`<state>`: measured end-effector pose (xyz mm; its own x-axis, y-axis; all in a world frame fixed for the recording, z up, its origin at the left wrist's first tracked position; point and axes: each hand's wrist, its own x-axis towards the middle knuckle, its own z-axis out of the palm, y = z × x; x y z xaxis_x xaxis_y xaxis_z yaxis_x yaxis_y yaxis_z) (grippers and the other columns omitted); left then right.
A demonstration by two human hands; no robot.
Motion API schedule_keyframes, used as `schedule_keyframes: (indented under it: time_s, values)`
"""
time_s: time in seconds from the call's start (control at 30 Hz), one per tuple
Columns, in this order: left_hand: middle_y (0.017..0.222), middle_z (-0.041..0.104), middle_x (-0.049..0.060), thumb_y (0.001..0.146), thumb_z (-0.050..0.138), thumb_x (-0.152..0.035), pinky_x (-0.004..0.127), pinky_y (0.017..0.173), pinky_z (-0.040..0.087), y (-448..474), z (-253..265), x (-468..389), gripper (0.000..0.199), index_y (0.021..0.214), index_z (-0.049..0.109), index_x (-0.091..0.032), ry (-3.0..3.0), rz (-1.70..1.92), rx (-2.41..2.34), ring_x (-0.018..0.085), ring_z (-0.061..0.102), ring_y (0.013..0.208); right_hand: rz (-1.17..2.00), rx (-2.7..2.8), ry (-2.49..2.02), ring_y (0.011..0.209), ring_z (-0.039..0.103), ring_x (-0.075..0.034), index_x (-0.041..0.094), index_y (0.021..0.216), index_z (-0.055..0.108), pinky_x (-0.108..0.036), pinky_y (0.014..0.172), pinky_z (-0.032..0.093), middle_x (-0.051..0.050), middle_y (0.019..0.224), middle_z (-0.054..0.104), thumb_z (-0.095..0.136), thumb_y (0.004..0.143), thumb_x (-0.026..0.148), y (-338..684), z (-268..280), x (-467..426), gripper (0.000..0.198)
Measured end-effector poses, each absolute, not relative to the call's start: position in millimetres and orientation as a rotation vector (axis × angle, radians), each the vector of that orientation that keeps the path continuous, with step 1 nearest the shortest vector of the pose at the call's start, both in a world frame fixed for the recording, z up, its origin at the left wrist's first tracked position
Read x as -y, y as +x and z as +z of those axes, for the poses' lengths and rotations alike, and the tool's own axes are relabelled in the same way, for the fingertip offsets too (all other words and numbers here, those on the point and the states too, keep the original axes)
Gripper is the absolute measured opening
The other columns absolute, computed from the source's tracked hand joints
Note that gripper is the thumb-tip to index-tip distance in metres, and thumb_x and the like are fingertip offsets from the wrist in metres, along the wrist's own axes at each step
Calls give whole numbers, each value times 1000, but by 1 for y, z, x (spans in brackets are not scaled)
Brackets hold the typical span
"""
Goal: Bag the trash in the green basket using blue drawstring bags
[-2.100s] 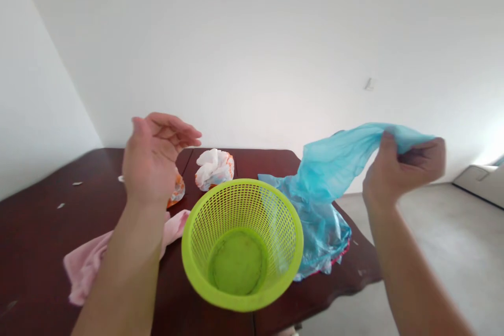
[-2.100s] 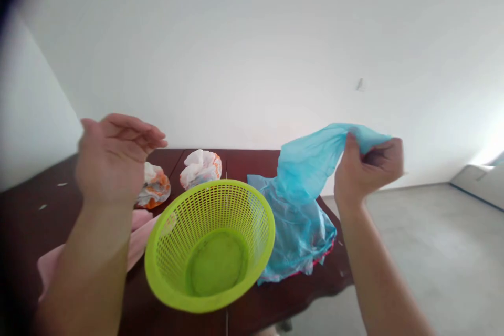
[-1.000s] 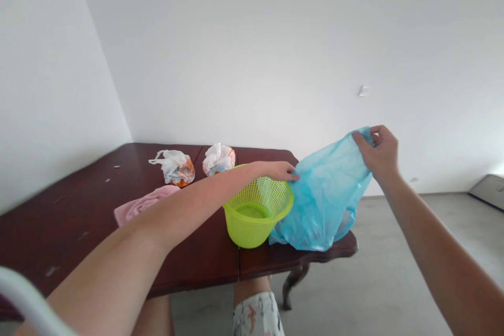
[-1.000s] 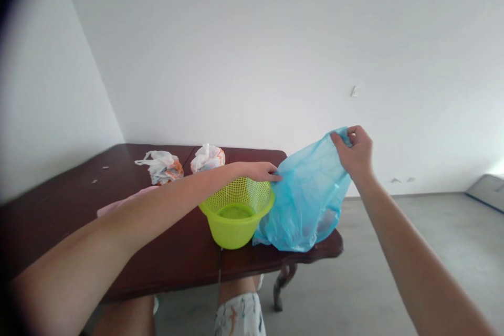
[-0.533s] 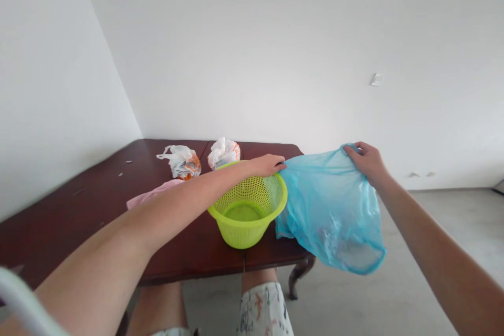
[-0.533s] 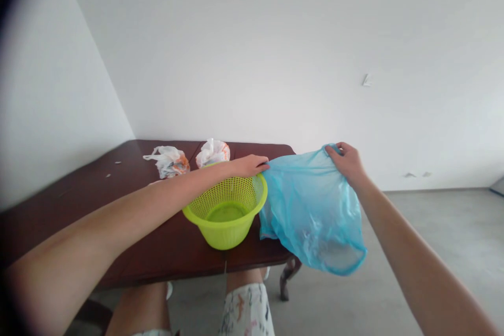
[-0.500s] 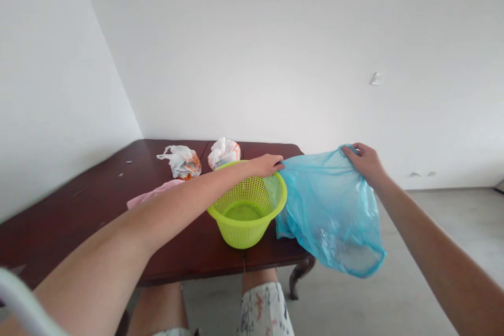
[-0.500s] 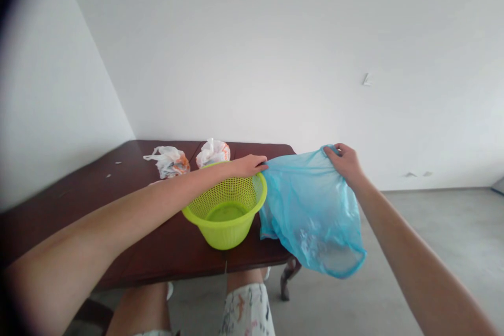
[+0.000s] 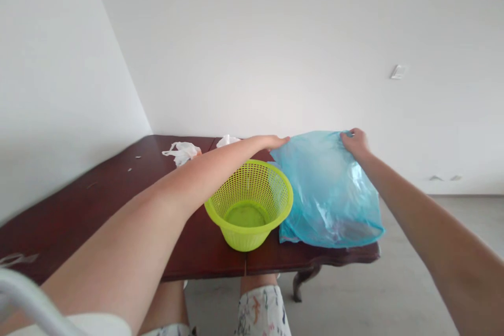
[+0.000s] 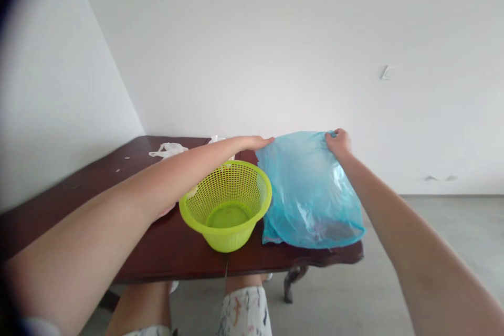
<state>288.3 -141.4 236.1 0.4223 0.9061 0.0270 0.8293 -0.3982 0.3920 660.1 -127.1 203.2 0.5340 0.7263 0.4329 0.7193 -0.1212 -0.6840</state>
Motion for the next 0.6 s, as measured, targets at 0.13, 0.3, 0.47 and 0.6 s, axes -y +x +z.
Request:
schedule_keyframes:
  time_s: [0.13,0.3,0.47,0.6]
  values:
    - [139,84,33,119,53,-60,55,117,59,286,251,156,66,144,80,-5,2362,339,-1581,46,78,133,169,1164,-2002,112,76,-32,18,125,77,-45,102,65,-18,121,82,83,106,39,643,148,102,29]
    - [137,85,18,123,51,-64,50,111,61,213,267,241,55,141,76,-19,2411,670,-1468,33,80,115,364,1160,-2143,120,79,-27,21,141,78,-48,107,70,-11,141,80,81,116,48,634,68,92,37]
    - [116,87,8,124,53,-62,37,97,67,100,198,370,47,118,80,-24,2152,1286,-1269,27,83,110,476,1092,-2179,131,78,-29,22,146,78,-51,113,70,-14,153,76,80,118,44,628,33,73,36]
    - [90,85,4,121,57,-63,34,81,71,19,74,426,51,94,77,-25,1849,1482,-1687,25,83,82,584,1000,-2139,132,79,-30,20,145,78,-50,113,70,-14,152,77,83,116,43,608,25,47,38]
